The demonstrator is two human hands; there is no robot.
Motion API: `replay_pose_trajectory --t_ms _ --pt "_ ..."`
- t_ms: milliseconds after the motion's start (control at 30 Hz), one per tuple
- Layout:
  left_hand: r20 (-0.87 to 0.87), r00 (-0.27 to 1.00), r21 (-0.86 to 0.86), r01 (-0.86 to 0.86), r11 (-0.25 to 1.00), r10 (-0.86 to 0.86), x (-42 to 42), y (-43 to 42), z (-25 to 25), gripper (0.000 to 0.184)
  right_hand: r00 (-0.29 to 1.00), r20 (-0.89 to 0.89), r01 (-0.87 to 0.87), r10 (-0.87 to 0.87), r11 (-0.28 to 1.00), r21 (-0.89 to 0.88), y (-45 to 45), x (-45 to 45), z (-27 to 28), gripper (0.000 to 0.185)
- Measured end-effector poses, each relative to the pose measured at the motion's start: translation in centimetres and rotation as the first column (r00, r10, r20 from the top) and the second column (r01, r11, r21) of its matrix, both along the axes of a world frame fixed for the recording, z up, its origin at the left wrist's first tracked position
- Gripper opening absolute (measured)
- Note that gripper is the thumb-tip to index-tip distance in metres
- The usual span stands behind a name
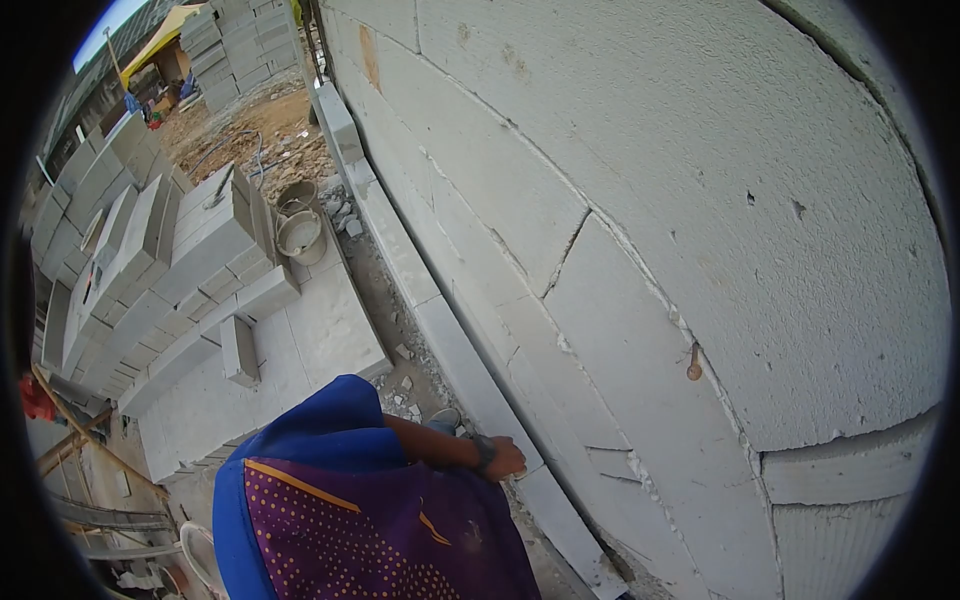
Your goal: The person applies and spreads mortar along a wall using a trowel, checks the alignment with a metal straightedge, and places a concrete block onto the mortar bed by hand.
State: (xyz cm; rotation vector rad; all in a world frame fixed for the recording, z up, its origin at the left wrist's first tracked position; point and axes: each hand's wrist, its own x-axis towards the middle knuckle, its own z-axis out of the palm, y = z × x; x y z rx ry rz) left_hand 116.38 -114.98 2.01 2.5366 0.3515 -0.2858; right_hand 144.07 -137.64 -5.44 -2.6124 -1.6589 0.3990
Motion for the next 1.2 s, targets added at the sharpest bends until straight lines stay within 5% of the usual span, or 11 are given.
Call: replay_pose_trajectory --t_ms 700,1000,1200 --pt "-0.008 1.0 -0.086 -0.019 0.996 0.018 -0.1 0.0 1.9 0.027 0.999 -0.033 -0.011 0.011 1.0 0.003 0.9 -0.8 0.3 0.035" --pt "0.095 0.99 -0.135 -0.088 0.987 0.101 -0.5 0.9 2.4 0.051 0.989 -0.071 -0.127 0.128 0.992 0.011 3.9 -2.1 0.4 0.034" --pt "0.09 0.976 -0.196 -0.177 0.964 0.198 -1.8 1.9 5.2 0.051 0.968 -0.095 -0.231 0.231 0.973 0.01 6.8 -3.9 0.5 0.034"
